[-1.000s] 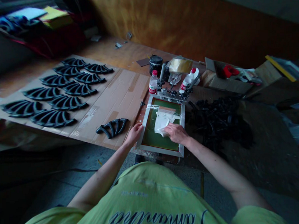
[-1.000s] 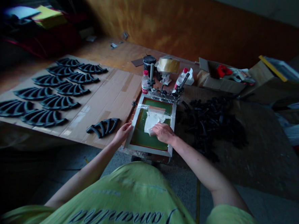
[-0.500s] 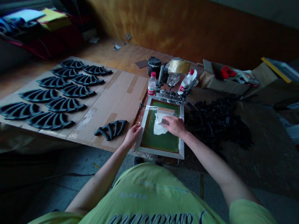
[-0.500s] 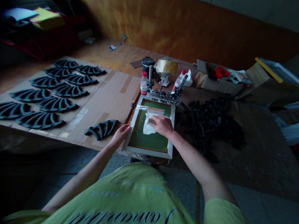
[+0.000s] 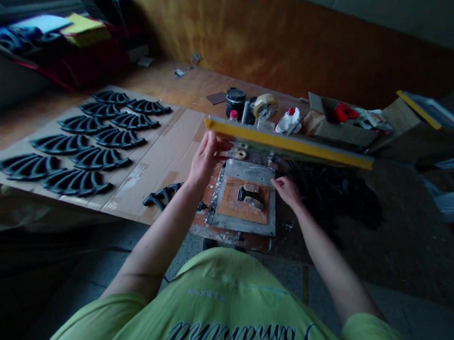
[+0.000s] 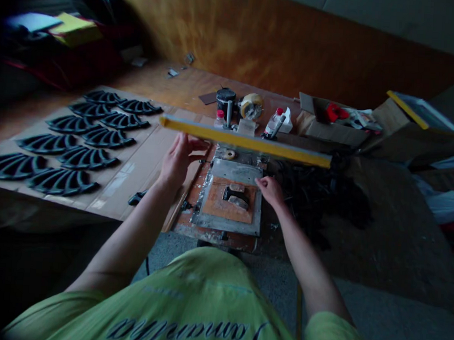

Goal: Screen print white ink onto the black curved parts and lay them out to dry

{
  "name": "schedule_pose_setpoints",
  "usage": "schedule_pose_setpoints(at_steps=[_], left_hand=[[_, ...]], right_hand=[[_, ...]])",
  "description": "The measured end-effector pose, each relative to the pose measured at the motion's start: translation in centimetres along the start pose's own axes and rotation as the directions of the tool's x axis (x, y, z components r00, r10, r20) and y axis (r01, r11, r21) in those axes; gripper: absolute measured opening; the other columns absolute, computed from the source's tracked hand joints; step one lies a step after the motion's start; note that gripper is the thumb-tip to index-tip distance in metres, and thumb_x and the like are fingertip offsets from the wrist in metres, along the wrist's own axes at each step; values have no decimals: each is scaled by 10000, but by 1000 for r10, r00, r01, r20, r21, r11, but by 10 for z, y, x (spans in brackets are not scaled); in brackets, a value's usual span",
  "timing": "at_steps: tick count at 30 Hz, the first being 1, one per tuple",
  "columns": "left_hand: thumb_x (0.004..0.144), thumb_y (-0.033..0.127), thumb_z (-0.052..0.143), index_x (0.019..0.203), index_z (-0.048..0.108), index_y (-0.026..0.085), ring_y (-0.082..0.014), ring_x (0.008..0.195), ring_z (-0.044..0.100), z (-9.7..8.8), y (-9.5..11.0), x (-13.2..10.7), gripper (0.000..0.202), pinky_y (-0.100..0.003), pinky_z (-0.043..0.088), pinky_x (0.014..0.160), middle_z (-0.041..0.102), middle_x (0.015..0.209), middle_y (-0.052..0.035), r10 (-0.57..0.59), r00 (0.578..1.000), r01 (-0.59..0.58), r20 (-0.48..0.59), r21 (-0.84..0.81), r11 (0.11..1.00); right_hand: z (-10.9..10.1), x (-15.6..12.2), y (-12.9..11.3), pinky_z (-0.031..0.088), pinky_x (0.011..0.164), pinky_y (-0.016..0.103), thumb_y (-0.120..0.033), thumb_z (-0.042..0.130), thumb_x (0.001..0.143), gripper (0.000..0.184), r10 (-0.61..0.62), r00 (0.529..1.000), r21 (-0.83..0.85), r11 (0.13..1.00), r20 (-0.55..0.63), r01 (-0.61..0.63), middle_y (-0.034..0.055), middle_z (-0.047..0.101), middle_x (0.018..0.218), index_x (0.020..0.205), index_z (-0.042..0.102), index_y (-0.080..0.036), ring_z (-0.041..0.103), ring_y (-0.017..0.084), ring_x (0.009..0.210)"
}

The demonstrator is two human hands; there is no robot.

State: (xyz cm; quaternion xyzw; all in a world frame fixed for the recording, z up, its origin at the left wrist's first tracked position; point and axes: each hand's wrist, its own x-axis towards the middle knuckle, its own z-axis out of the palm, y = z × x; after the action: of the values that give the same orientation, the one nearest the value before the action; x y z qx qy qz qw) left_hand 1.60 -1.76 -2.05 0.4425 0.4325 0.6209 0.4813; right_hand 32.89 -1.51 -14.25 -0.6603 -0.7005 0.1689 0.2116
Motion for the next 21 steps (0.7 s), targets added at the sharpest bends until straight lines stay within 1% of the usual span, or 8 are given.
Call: schedule_pose_setpoints(at_steps=[5,7,8,10,12,14,17,21], left_hand=[[922,644,437,1194,579,203,-176,874,692,13,-5,1,537,-272,559,692,708,959,-82,-29,997,26,-74,-37,999],[874,675,497,1118,607,175,-192,807,699,13,-27,-29,567,-269,549,632,717,905,-103,-226,974,226,-17,-4,974],[833,693,545,1052,627,157,-206,764,699,13,-40,-48,585,-272,542,595,717,856,-115,-375,925,373,56,40,927],[720,709,668,974,647,144,-255,728,703,13,-67,-89,620,-297,531,531,723,833,-148,-699,676,671,232,196,715],[725,722,650,987,637,165,-265,810,712,14,-89,-121,616,-310,552,574,732,934,-156,-755,604,752,255,131,646],[769,722,597,985,608,172,-247,864,714,11,-101,-136,591,-310,567,629,726,1008,-145,-722,665,741,191,-44,671],[791,671,612,964,563,165,-208,798,721,-13,-105,-125,537,-283,565,616,720,1010,-124,-670,742,667,29,-137,732],[866,620,532,962,517,170,-162,672,706,-94,-108,-102,460,-258,552,578,716,937,-103,-545,773,571,-326,-18,821]], right_hand=[[53,-36,-41,445,849,317,-338,617,917,188,-124,980,-276,947,158,165,106,672,937,829,624,-172,598,224,963],[55,-40,-53,443,790,299,-292,545,958,158,-46,986,-289,953,159,91,104,677,908,873,604,-172,610,214,900],[54,-43,-59,440,762,290,-283,513,974,156,-6,990,-271,962,141,44,96,678,893,897,595,-176,615,207,869],[56,-52,-74,435,730,281,-284,477,990,154,29,996,-207,978,87,-10,75,675,869,921,579,-191,614,201,838],[61,-67,-92,443,741,289,-288,474,989,149,-62,997,-144,987,51,69,67,668,874,919,577,-207,606,209,859],[65,-80,-107,453,791,309,-263,462,987,158,-260,963,-96,959,76,267,70,663,907,916,595,-216,593,220,911],[54,-80,-103,447,887,330,-173,425,975,222,-461,872,-78,875,161,477,78,666,1009,1004,640,-220,568,223,1006],[17,-47,-33,442,865,361,-64,385,918,352,-228,939,-367,876,257,313,133,658,1092,1064,676,-197,545,257,1053]])
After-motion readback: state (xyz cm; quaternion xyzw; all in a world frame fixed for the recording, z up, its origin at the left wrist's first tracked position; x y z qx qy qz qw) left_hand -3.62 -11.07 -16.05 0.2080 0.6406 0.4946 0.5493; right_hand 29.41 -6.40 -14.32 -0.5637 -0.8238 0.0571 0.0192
